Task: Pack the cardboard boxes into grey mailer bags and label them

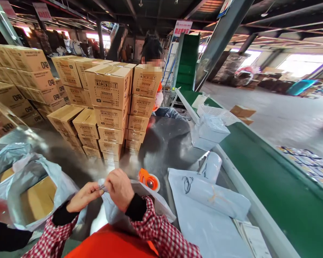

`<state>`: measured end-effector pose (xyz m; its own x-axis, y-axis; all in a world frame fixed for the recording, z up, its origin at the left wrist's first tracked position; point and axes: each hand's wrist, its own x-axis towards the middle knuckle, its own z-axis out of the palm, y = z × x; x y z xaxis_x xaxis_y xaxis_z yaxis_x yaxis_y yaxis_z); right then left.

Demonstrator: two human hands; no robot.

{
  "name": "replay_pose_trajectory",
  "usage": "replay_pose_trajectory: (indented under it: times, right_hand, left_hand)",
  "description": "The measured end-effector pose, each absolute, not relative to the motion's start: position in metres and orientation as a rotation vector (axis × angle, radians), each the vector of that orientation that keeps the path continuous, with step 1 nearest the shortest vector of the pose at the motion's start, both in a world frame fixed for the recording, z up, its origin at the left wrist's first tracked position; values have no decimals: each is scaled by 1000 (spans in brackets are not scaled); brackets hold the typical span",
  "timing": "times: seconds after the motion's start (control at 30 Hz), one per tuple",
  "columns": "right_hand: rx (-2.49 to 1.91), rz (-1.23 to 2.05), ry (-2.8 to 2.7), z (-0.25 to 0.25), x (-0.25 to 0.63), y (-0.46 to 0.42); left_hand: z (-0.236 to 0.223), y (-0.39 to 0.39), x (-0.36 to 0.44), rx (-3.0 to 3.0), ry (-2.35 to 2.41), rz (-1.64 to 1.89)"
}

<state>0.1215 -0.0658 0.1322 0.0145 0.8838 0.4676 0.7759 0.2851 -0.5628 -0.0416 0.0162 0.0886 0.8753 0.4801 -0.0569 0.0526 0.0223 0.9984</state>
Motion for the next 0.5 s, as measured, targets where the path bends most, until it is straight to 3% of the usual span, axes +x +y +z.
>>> replay_pose_trajectory:
  times: [0.2, 0.37, 0.5]
  right_hand:
    - [-1580, 367, -1543, 146, 134, -59]
    - [-1664, 416, -1551, 156, 137, -49]
    - [-1689, 381, -1619, 169, 134, -51]
  left_hand:
    - [104, -27, -60, 1719, 729, 798]
    - [126, -58, -16, 2070, -132, 178]
    - [97, -66, 21, 2410, -26, 193]
